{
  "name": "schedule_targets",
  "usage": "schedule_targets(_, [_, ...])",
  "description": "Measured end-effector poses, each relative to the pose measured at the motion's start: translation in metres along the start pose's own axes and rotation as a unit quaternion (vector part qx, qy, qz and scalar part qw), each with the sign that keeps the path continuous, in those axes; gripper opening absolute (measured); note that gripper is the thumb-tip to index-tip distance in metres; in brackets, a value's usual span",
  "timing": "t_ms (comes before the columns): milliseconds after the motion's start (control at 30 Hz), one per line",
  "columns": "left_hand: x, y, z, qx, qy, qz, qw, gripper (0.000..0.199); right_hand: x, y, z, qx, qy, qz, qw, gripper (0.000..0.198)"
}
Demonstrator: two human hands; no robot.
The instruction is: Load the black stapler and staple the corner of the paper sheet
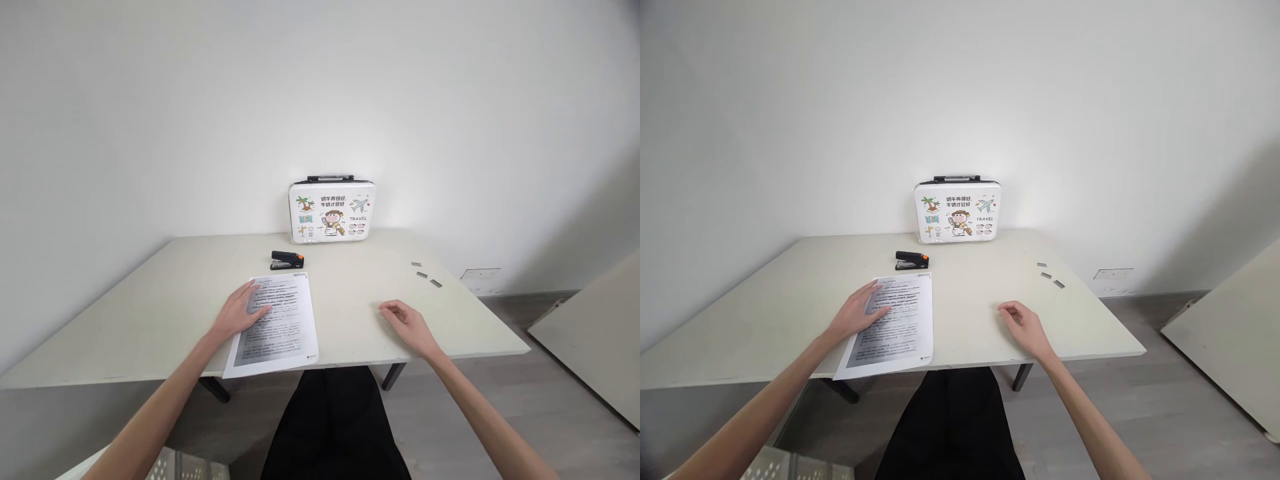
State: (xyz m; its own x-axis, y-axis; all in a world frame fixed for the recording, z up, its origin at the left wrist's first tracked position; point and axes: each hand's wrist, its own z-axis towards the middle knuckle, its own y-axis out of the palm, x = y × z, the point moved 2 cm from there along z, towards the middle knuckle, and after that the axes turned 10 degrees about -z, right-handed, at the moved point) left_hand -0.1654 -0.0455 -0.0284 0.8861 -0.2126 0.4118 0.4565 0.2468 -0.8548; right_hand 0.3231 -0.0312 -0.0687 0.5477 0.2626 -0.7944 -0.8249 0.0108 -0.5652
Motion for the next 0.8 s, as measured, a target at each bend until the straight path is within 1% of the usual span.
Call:
schedule_targets(67, [-0.002,-0.001,0.0,0.018,-0.021,-0.013,1.0,0.081,0.002,0.001,0.0,-0.002,-0.002,0.001,1.0,0.038])
schedule_targets(167, [-0.004,-0.003,0.001,0.041,-0.069,-0.026,0.996,0.084,0.002,0.001,-0.001,-0.001,-0.001,-0.007,1.0,0.037])
schedule_targets(233, [-0.005,-0.004,0.0,0.045,-0.091,-0.031,0.994,0.085,0.001,0.001,-0.002,-0.001,-0.001,-0.011,1.0,0.036])
schedule_targets(300, [-0.006,-0.005,0.0,0.036,-0.098,-0.032,0.994,0.084,0.001,0.001,-0.002,-0.001,-0.003,-0.012,1.0,0.036])
schedule_targets(400, [-0.007,-0.004,-0.001,0.03,-0.094,-0.028,0.995,0.08,0.002,0.002,-0.003,0.003,-0.004,-0.013,1.0,0.035])
schedule_targets(567, [-0.011,0.001,-0.002,0.034,-0.063,-0.007,0.997,0.074,0.003,0.002,-0.002,0.009,-0.013,-0.02,1.0,0.034])
schedule_targets(667, [-0.012,0.006,-0.002,0.03,-0.049,0.0,0.998,0.068,0.003,0.002,-0.003,0.01,-0.016,-0.021,1.0,0.034])
schedule_targets(800, [-0.012,0.008,-0.002,0.033,-0.041,0.01,0.999,0.063,0.003,0.002,-0.003,0.01,-0.018,-0.019,1.0,0.036])
